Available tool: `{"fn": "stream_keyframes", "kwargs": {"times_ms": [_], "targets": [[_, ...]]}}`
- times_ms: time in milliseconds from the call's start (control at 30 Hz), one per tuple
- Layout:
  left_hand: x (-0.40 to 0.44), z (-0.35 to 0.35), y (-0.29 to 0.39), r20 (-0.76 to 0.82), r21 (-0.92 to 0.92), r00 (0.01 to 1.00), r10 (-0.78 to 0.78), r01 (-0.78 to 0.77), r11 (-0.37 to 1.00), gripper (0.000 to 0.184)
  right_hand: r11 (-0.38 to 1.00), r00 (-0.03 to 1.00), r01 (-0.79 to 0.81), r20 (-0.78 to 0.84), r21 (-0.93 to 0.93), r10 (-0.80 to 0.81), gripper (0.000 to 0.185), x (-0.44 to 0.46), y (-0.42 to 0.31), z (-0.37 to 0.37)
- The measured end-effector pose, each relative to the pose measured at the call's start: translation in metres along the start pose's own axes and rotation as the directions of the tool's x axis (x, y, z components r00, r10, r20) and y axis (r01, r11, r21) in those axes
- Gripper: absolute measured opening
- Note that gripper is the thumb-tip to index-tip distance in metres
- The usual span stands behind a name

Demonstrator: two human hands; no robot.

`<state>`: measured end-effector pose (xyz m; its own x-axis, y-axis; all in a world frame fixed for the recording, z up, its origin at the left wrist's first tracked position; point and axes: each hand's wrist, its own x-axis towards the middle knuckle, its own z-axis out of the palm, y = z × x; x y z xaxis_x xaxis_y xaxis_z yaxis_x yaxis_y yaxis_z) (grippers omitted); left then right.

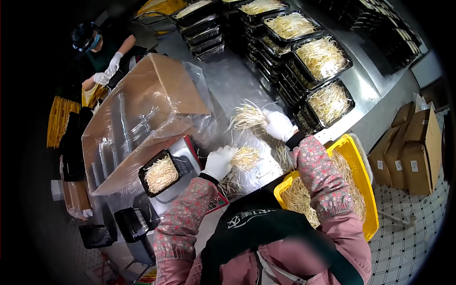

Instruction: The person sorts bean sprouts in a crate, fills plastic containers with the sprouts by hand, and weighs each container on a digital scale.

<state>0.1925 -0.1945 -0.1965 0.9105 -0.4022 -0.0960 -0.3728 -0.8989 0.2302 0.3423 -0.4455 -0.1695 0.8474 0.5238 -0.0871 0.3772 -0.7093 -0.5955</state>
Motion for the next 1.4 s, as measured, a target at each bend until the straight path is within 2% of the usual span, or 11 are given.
{"fn": "stream_keyframes", "kwargs": {"times_ms": [133, 200, 333, 433, 533, 700, 833, 967, 1133, 1267, 1400], "targets": [[0.006, 0.011, 0.019, -0.060, 0.031, 0.969, -0.238, 0.240, 0.970, 0.094, 0.998, 0.975, -0.042, 0.219, 0.057, 0.029, 0.045, 0.010, -0.009, 0.052], [-0.006, 0.017, 0.030, -0.039, -0.019, 0.932, -0.360, 0.360, 0.933, 0.094, 0.991, 0.932, 0.047, 0.361, -0.126, 0.002, 0.085, 0.013, 0.013, 0.080], [-0.043, 0.013, 0.039, -0.089, -0.324, 0.894, -0.439, 0.391, 0.861, 0.073, 0.963, 0.912, 0.092, 0.410, -0.252, 0.021, 0.113, 0.019, 0.010, 0.057], [-0.063, 0.018, 0.055, -0.179, -0.493, 0.856, -0.485, 0.348, 0.797, 0.041, 0.994, 0.970, 0.056, 0.242, -0.097, -0.031, 0.114, 0.022, -0.003, 0.062], [-0.075, -0.001, 0.076, -0.083, -0.675, 0.872, -0.483, 0.308, 0.671, 0.033, 0.927, 0.961, 0.023, 0.263, -0.375, 0.083, 0.112, 0.003, -0.057, 0.072], [-0.111, -0.011, 0.086, -0.199, -0.754, 0.926, -0.320, 0.064, 0.654, 0.026, 0.990, 0.972, 0.011, 0.234, -0.143, 0.023, 0.043, -0.012, -0.054, 0.118], [-0.147, -0.051, 0.084, -0.235, -0.774, 0.928, -0.289, 0.001, 0.634, 0.023, 0.986, 0.977, -0.049, 0.197, -0.160, 0.080, 0.050, -0.013, -0.065, 0.096], [-0.191, -0.082, 0.051, -0.437, -0.693, 0.792, -0.427, 0.006, 0.721, 0.022, 0.998, 0.999, 0.015, 0.035, 0.068, -0.017, 0.050, -0.023, -0.075, 0.085], [-0.230, -0.098, -0.046, -0.770, -0.360, 0.496, -0.402, 0.183, 0.915, 0.031, 0.902, 0.990, 0.102, 0.134, -0.420, -0.049, 0.090, -0.039, -0.074, 0.144], [-0.234, -0.090, -0.101, -0.678, -0.247, 0.620, -0.395, 0.313, 0.917, 0.049, 0.954, 0.981, 0.025, 0.193, -0.300, 0.035, 0.044, -0.028, -0.080, 0.136], [-0.229, -0.050, -0.117, -0.545, 0.100, 0.776, -0.319, 0.437, 0.894, 0.044, 0.984, 1.000, -0.002, -0.021, -0.177, -0.002, 0.035, -0.023, -0.097, 0.099]]}}
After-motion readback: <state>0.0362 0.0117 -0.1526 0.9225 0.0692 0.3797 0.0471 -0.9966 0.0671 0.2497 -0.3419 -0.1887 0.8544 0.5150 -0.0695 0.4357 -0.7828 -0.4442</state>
